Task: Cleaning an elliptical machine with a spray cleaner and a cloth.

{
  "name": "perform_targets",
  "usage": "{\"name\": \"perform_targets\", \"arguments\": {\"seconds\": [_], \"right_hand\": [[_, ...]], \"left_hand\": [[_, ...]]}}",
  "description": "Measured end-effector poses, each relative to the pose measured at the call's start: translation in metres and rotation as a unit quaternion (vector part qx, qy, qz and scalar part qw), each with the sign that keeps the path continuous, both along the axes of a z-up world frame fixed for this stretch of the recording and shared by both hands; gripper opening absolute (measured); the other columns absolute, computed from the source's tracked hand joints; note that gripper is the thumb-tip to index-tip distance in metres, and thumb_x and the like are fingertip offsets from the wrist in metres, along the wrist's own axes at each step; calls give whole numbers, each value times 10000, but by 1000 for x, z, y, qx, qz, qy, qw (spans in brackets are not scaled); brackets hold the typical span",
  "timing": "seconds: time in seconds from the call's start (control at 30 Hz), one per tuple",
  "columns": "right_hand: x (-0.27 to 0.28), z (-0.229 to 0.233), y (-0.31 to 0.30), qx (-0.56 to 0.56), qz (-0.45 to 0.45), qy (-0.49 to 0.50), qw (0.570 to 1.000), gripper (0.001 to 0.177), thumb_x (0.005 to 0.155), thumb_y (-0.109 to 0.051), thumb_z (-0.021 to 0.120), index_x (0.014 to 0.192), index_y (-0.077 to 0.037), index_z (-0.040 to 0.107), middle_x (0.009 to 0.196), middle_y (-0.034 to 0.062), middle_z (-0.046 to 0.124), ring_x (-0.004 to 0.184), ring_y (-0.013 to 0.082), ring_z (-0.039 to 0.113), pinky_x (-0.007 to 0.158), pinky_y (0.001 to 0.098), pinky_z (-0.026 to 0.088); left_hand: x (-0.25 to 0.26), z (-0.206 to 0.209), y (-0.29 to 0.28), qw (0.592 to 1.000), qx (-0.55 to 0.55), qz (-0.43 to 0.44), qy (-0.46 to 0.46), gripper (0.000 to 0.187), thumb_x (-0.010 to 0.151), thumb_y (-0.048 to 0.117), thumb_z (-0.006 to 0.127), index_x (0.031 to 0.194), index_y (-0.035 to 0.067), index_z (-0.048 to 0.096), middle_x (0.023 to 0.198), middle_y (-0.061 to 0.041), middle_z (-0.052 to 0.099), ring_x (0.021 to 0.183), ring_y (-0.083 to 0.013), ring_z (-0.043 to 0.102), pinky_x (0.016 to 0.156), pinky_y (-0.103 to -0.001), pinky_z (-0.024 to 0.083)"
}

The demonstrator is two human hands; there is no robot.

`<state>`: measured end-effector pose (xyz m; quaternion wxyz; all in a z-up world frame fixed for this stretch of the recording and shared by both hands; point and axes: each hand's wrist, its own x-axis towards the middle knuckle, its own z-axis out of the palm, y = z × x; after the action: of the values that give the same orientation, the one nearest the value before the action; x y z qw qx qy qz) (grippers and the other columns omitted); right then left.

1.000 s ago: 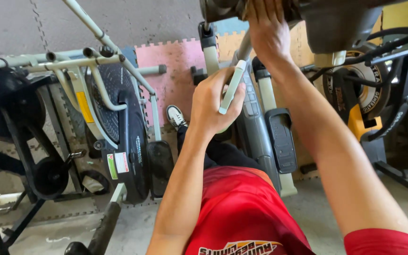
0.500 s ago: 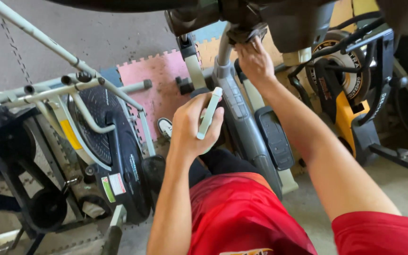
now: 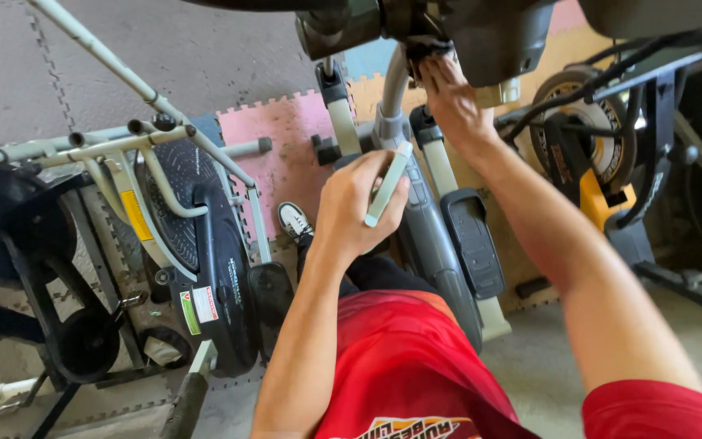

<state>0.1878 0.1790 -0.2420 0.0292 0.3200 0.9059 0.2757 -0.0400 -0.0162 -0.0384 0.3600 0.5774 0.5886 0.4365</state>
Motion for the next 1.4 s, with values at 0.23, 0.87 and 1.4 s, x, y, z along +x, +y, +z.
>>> {"name": "perform_targets", "arguments": {"seconds": [0.23,0.87,1.4], "right_hand": [[-25,-9,-5,43,9,38,998,464,964,-151,585,1409,-23,621,1395,73,641,1327,200,551,1198,460,337],[-55,-22,6,-9,-27,-89,996,390,899,-177,595,1240,-26,709,1242,87,682,1205,219,587,1102,361,344],[-75,123,-79,-429,-162,377,805,404,976,-27,524,1338,-139,661,1217,185,725,1045,363,705,886,469,556]], "left_hand": [[-2,1,-17,999,29,21,10,258,920,159,683,1157,57,685,1009,-157,728,874,-365,718,765,-409,577],[-5,-6,-32,998,-35,50,2,256,911,177,676,1138,59,687,965,-141,724,806,-334,724,715,-399,572],[-12,5,-15,974,81,204,51,190,927,218,715,1006,48,684,886,-145,718,782,-342,710,712,-412,555]]}}
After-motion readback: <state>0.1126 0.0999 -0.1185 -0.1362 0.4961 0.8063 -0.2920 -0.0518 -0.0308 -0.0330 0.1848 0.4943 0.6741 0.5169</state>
